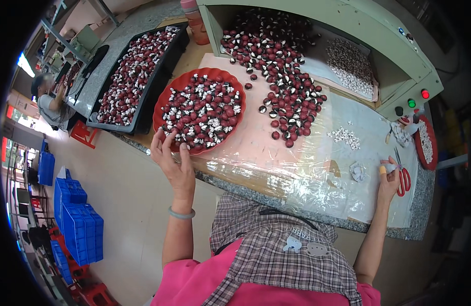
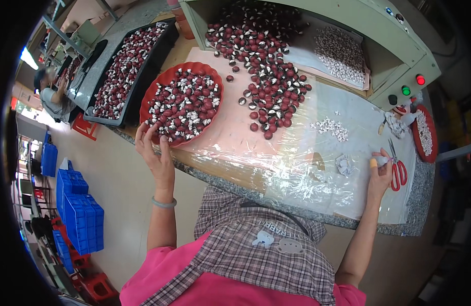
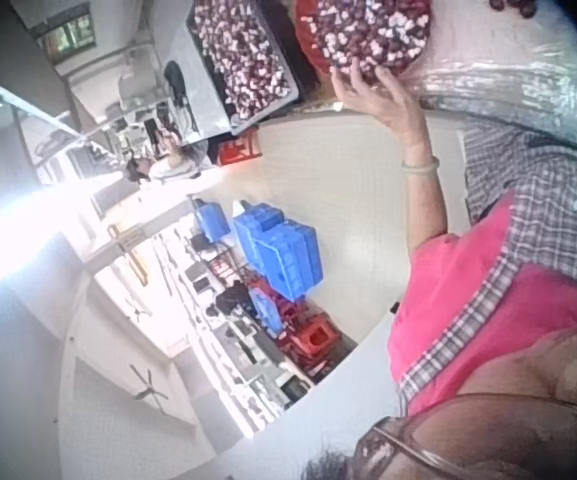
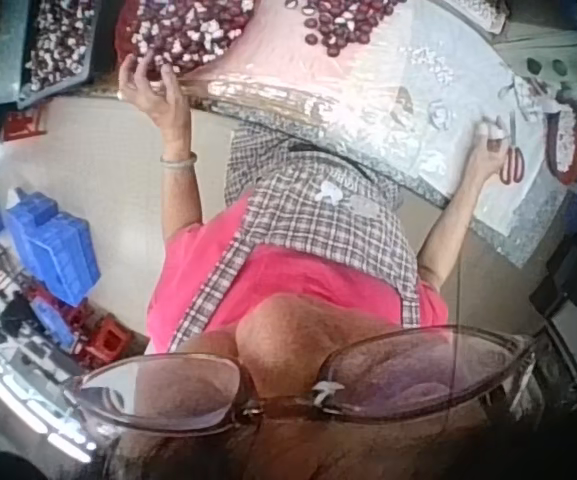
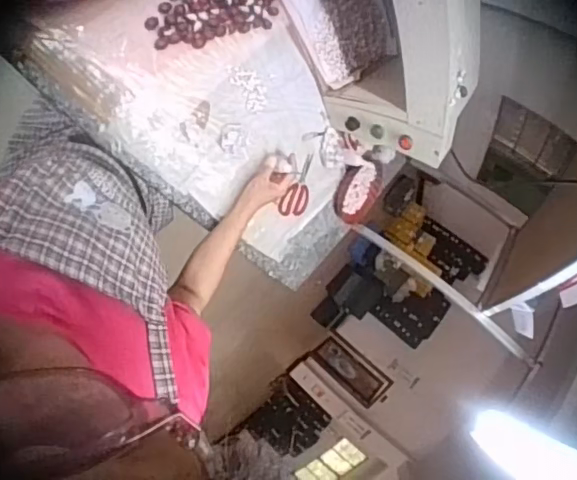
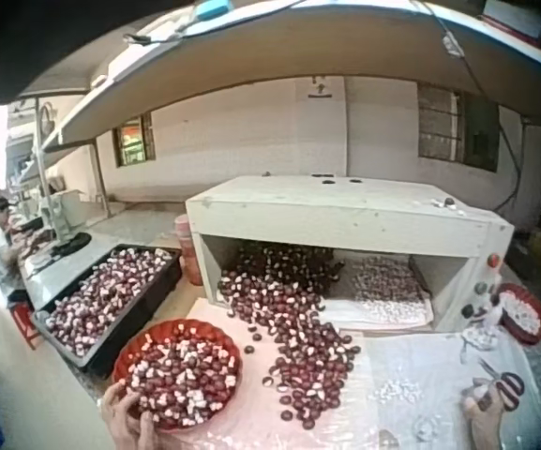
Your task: Applying glue to small toy components to assemble them at a factory workbench.
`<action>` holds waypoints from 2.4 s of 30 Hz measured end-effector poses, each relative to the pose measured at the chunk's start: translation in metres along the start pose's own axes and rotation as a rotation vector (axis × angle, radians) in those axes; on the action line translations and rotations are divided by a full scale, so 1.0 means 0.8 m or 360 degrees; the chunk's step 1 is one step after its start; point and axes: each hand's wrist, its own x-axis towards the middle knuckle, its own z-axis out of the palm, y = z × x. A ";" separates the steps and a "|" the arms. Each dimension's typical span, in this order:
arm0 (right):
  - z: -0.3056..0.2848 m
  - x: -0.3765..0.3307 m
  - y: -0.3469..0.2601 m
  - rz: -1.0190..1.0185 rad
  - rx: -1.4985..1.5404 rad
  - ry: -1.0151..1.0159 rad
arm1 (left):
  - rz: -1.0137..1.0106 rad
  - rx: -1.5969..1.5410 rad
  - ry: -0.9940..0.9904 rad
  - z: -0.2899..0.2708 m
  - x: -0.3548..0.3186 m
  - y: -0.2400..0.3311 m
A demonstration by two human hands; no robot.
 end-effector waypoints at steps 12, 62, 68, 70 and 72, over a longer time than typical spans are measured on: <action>0.008 -0.007 -0.026 -0.0072 0.0167 0.0114 | 0.0584 -0.0151 -0.0079 -0.007 -0.022 0.064; 0.119 -0.247 -0.154 -0.1560 -0.0494 -0.1288 | 0.1057 -0.0399 -0.1759 -0.019 -0.174 0.115; 0.099 -0.236 -0.158 -0.1665 -0.0479 -0.1322 | 0.1153 -0.0428 -0.1590 -0.023 -0.169 0.128; 0.086 -0.228 -0.155 -0.1675 -0.0488 -0.1350 | 0.1169 -0.0434 -0.1516 -0.024 -0.164 0.131; 0.069 -0.222 -0.143 -0.1707 -0.0476 -0.1430 | 0.1156 -0.0374 -0.1496 -0.025 -0.161 0.129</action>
